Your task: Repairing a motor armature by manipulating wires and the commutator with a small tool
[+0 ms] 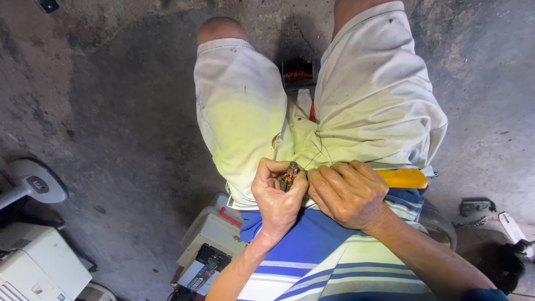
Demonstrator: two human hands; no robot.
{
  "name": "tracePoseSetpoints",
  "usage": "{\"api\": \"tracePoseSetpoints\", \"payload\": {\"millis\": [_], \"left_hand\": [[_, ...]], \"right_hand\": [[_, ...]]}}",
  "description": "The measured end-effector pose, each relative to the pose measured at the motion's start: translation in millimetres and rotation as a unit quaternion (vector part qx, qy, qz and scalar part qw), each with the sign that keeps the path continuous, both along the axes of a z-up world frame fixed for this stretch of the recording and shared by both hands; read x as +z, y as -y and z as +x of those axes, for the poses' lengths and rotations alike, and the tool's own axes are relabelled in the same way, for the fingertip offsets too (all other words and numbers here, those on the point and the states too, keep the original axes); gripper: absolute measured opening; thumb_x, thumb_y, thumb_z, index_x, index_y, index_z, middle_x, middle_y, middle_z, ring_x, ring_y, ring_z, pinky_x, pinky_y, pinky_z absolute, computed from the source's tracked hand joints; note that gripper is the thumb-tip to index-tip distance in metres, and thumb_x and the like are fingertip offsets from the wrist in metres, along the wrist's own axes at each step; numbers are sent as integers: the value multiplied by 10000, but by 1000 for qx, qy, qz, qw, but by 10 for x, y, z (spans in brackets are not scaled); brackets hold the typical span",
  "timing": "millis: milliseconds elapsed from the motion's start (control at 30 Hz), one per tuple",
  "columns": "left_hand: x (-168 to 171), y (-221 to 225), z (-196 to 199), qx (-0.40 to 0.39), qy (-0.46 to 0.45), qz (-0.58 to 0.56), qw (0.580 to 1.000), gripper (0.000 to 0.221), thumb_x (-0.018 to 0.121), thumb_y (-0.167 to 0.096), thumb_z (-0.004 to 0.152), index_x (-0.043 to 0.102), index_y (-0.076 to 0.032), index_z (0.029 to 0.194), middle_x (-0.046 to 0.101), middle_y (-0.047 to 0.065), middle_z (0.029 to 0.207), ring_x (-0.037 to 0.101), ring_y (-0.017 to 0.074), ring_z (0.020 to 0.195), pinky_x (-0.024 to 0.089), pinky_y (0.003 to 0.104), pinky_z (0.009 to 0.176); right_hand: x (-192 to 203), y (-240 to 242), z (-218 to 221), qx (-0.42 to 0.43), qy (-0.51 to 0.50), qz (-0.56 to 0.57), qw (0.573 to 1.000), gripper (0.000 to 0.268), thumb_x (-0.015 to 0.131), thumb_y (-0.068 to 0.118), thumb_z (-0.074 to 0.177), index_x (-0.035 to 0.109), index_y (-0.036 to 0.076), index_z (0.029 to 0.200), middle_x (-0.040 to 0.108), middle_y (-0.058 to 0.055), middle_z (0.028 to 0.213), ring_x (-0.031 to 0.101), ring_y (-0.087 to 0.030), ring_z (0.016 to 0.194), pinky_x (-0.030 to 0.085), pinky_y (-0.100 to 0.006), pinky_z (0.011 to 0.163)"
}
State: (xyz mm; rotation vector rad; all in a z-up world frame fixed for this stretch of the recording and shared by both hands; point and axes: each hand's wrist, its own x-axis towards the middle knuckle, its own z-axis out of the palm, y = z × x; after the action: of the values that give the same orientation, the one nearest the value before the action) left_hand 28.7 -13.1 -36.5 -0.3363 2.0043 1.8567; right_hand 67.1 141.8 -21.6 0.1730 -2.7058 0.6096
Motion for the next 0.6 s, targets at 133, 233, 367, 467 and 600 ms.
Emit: {"api": "tracePoseSetpoints", "payload": {"millis": [133, 233, 367, 467, 600], "left_hand": [[25, -24, -24, -6, -28, -23, 999, 235, 701, 159, 676, 629, 41, 867, 721, 187, 714, 652, 138, 615, 531, 234, 490], [30, -30, -29, -15, -44, -40, 998, 230, 702, 157, 674, 636, 34, 857, 718, 181, 711, 659, 137, 623, 530, 235, 498], [35, -35, 6, -29, -61, -62, 996, 231, 699, 151, 671, 634, 24, 854, 717, 169, 719, 649, 122, 631, 527, 241, 501], [40, -50, -13, -31, -79, -69, 994, 238, 700, 147, 662, 621, 9, 839, 711, 163, 716, 644, 125, 628, 507, 251, 490], [50, -42, -24, -30, -84, -59, 994, 235, 706, 149, 656, 640, 8, 833, 707, 157, 695, 639, 128, 606, 509, 247, 478]], "right_hand": [[1, -15, -13, -10, -3, 11, 1000, 235, 574, 258, 1015, 739, 123, 917, 680, -49, 822, 661, -210, 699, 523, -339, 708], [1, -13, -4, -6, 9, 16, 1000, 240, 560, 259, 1014, 728, 127, 905, 674, -51, 827, 653, -211, 695, 525, -339, 714], [-48, 12, 78, 3, 15, 23, 1000, 249, 544, 266, 1004, 731, 141, 899, 671, -42, 825, 652, -202, 692, 526, -338, 707], [-24, 1, 29, -2, 13, 21, 1000, 244, 538, 262, 1005, 728, 135, 918, 661, -42, 818, 649, -198, 679, 527, -334, 700], [-11, 30, 32, -19, 9, 29, 999, 236, 538, 253, 1004, 725, 145, 907, 658, -31, 816, 642, -187, 671, 520, -325, 701]]}}
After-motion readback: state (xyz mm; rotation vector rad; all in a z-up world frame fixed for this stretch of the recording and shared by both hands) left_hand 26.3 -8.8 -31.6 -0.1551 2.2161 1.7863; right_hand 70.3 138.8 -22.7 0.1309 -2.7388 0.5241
